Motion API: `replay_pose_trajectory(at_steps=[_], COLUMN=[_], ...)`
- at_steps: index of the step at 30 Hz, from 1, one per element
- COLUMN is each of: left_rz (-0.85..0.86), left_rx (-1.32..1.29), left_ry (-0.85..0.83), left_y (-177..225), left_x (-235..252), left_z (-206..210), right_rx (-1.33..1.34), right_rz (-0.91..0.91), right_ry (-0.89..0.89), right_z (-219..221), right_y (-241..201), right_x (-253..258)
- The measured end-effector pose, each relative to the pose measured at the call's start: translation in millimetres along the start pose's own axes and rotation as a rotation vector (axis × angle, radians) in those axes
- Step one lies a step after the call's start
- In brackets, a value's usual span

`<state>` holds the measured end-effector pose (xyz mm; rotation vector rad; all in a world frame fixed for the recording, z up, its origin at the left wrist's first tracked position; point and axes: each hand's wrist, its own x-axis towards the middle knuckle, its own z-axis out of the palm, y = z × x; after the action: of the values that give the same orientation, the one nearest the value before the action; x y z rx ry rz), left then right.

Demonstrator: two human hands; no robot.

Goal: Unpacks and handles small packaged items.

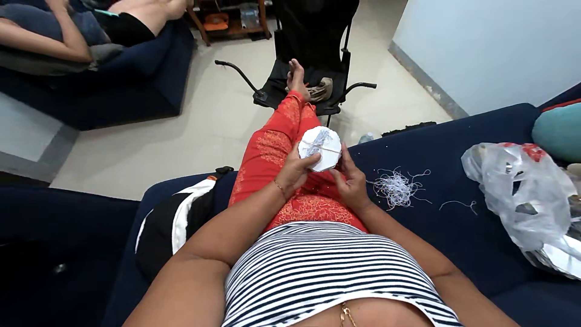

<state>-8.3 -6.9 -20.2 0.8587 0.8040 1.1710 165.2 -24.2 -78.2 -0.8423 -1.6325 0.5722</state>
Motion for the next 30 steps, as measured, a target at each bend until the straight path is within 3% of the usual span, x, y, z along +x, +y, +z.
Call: replay_pose_trajectory(at_steps=[10,15,20,23,27,30], left_rz=[-0.015,-0.029,-0.031,-0.037,-0.045,-0.046], left_rx=[-0.186,-0.218,-0.245,-0.252,-0.255,-0.231], left_ry=[0.061,0.049,-0.049,-0.064,0.006,0.019], left_y=[-2,0,3,2,1,1], left_x=[-2,-3,-6,-7,-4,-3], left_z=[9,5,4,5,7,4], right_rx=[-0.097,-0.062,0.037,-0.011,-0.187,-0.148], right_rz=[-0.192,-0.236,-0.135,-0.200,-0.300,-0.293], right_ry=[0.203,0.203,0.120,0.072,0.168,0.178], right_z=[2,-1,-12,-14,-2,-4], right_y=[-11,-17,-25,-23,-13,-16], right_x=[14,23,34,36,28,27])
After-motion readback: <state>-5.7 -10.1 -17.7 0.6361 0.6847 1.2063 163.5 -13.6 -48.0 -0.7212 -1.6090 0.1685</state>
